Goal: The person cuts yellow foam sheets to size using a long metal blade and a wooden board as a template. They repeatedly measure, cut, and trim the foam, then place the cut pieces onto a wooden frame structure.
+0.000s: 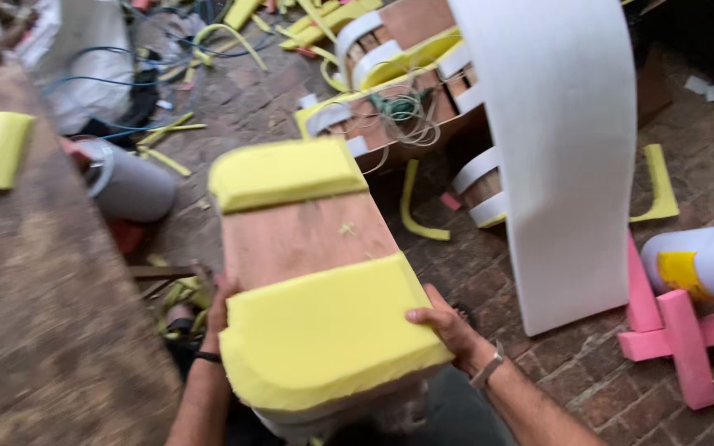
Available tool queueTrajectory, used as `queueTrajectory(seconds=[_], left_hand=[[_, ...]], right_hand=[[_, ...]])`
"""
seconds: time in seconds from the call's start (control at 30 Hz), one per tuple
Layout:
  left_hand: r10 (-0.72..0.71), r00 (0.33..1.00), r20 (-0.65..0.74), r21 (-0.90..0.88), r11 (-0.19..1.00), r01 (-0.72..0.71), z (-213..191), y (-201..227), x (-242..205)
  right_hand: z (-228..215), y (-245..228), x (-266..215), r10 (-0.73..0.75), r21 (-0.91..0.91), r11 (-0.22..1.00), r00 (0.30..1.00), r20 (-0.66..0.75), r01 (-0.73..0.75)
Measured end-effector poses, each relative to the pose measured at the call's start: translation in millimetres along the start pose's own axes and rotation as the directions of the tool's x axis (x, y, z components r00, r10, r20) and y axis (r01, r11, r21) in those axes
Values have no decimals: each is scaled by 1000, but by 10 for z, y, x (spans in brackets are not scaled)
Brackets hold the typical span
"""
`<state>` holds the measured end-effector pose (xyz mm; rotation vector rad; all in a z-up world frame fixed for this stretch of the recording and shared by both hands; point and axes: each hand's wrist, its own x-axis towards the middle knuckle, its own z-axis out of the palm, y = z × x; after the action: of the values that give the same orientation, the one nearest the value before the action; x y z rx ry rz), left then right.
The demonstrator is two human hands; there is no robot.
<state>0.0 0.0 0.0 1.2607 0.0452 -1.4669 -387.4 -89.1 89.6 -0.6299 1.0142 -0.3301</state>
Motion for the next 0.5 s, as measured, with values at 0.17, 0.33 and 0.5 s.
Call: queueTrajectory(seconds=[0.17, 0.33, 0.5], left_hand=[[-56, 997, -52, 24, 998, 57, 329, -908, 816], [-189, 962, -195, -50, 982, 183, 130, -1979, 1550], [-8, 925, -379, 11, 1000, 13, -33, -2554, 1843]], right_hand=[[-1221, 124, 451, 122, -46, 991, 990, -67, -125], [-2233, 459, 1316, 356, -141, 921, 932, -71, -363], [-2875, 810, 2405, 549, 13, 835, 835, 43, -549]])
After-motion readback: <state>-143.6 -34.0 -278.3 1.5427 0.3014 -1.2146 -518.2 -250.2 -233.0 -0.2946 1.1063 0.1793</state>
